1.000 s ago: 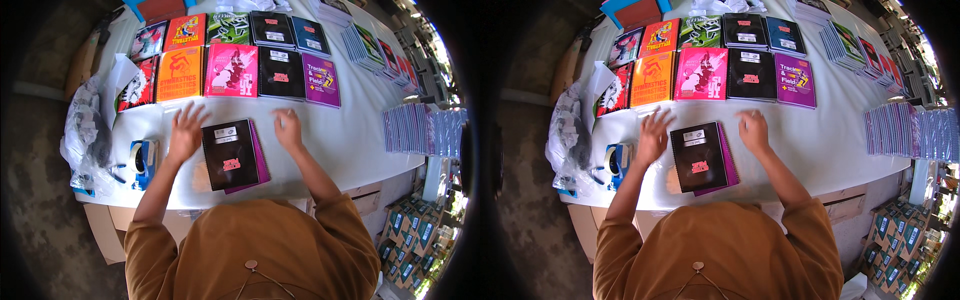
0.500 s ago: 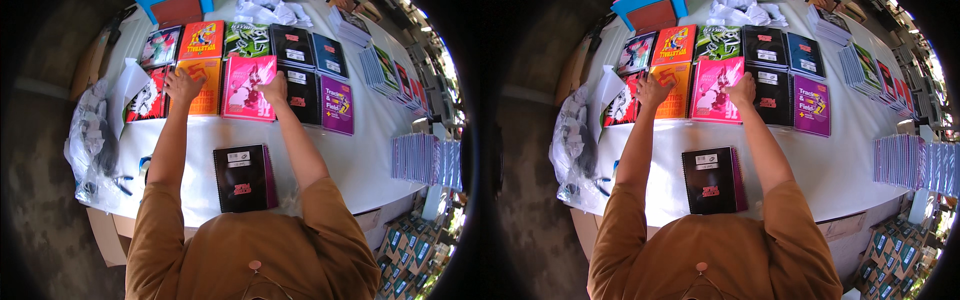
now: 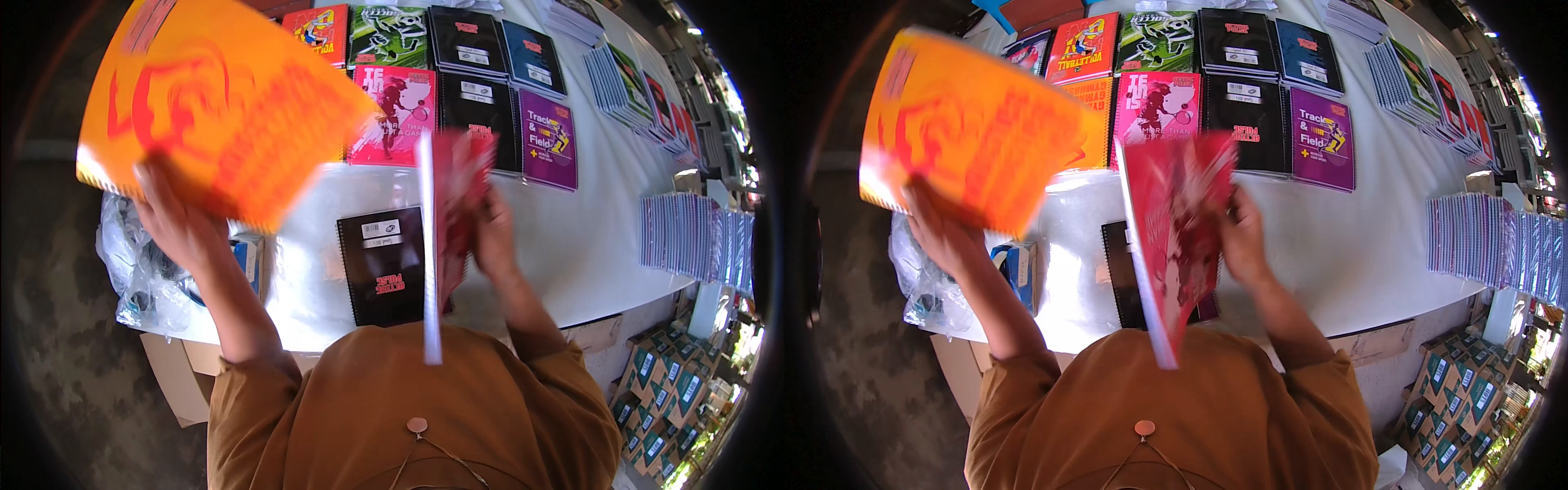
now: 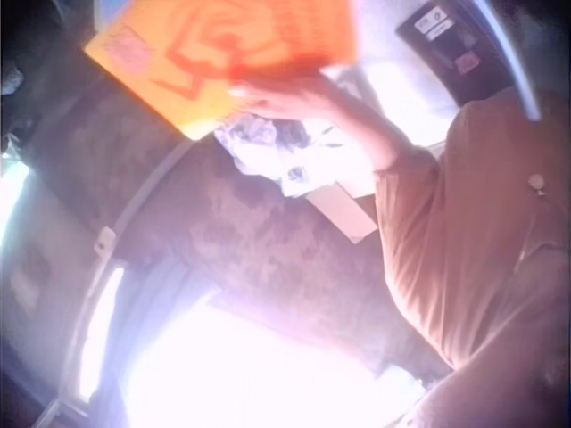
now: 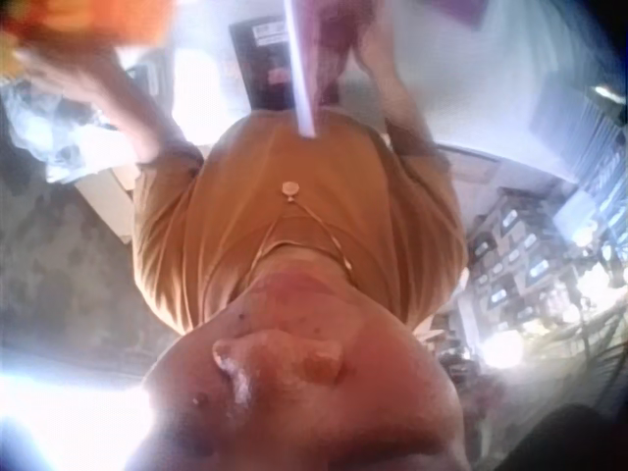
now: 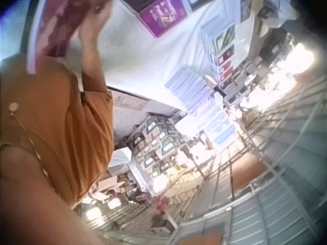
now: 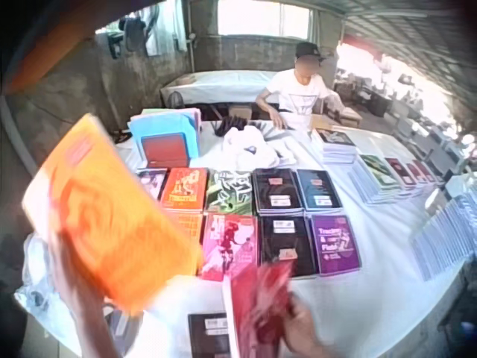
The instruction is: The person selects several spiral-bound notebooks with different sports-themed covers from a table, stacks them together, places the stack into a clear plastic bag, and seals the bag with adhesive tape.
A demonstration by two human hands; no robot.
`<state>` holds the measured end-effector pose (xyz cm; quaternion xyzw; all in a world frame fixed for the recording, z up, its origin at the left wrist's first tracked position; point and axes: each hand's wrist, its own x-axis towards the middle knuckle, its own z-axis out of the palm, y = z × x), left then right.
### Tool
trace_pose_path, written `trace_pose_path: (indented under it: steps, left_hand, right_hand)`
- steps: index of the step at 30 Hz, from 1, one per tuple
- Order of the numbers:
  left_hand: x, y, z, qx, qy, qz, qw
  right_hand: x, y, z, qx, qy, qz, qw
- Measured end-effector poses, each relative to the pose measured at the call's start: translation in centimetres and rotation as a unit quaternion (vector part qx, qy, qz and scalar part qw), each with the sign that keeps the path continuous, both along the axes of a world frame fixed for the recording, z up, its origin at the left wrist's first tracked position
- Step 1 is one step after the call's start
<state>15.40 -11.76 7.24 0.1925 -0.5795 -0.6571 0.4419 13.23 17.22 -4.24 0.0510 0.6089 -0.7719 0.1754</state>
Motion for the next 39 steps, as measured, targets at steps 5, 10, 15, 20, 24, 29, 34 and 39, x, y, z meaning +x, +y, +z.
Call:
trace_pose_path:
  steps: [5,10,15,20,24,29,34,39]
  left_hand:
    - [9.1,6.6,-12.4,-0.087,-0.359,-0.111,0.923]
    - [10.5,7.2,-16.0,-0.499,-0.421,-0.012,0.757]
    - [-2.7,-5.2,-14.2,-0.531,-0.359,0.065,0.765]
    - [-7.8,-11.9,-18.4,-0.405,-0.637,0.069,0.653]
    - [-7.5,-14.3,-16.8,-0.504,-0.633,0.008,0.588]
    - [-3.6,-5.0,-7.6,-0.324,-0.27,-0.075,0.904]
    - [9.6,1.3,-15.2,-0.673,-0.23,-0.384,0.589]
    - [5.7,1.0,-13.1,-0.707,-0.237,-0.366,0.556]
  right_hand:
    - [6.1,0.6,-7.8,0.434,0.168,0.112,0.878]
    - [6.7,0.4,-8.2,0.34,0.078,0.043,0.936]
    - [7.2,0.3,-6.8,0.53,0.206,0.102,0.816]
    - [7.4,-0.7,-5.9,0.439,0.116,0.133,0.881]
    - [7.5,-0.9,-5.5,0.396,0.044,0.131,0.908]
    - [6.1,1.3,-7.9,0.298,-0.035,0.089,0.95]
    - [3.7,2.7,-8.0,0.016,-0.175,0.051,0.983]
    - [-2.4,1.2,-7.2,0.239,0.188,-0.019,0.952]
